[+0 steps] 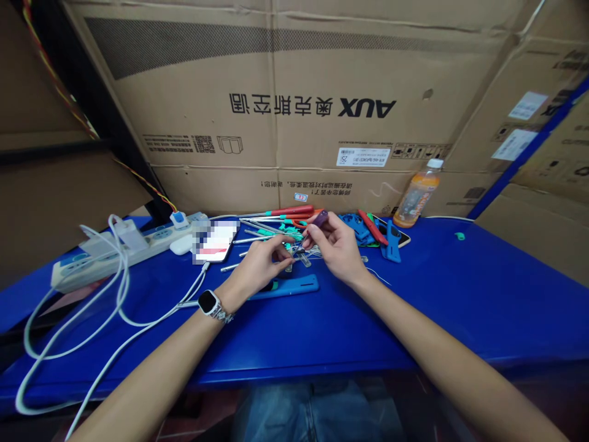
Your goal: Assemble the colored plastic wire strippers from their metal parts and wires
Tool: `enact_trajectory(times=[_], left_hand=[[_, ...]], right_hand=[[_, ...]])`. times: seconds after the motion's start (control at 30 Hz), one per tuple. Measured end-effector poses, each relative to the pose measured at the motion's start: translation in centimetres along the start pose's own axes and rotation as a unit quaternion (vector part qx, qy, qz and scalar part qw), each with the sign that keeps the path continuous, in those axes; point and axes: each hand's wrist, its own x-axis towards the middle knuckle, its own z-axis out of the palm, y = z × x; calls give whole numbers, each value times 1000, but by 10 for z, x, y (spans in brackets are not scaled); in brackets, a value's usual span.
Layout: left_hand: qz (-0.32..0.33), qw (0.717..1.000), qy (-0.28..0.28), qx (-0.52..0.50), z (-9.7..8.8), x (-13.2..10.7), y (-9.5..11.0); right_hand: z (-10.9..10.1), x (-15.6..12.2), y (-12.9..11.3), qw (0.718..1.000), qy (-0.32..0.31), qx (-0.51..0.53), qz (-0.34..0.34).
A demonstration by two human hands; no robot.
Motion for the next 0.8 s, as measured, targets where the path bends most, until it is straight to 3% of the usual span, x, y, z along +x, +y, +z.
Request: enact_trajectory(times=[0.3, 0.5, 0.8], left_hand=[[-6, 1000, -7, 22, 1, 0, 2], [19, 995, 0, 100, 1, -1, 10], [22, 994, -19, 103, 9, -2, 12]], right_hand=[[-1, -2, 3, 999, -21, -20, -20], [-1, -7, -5, 993, -26, -105, -47], [-4, -10, -7, 990, -57, -129, -12]])
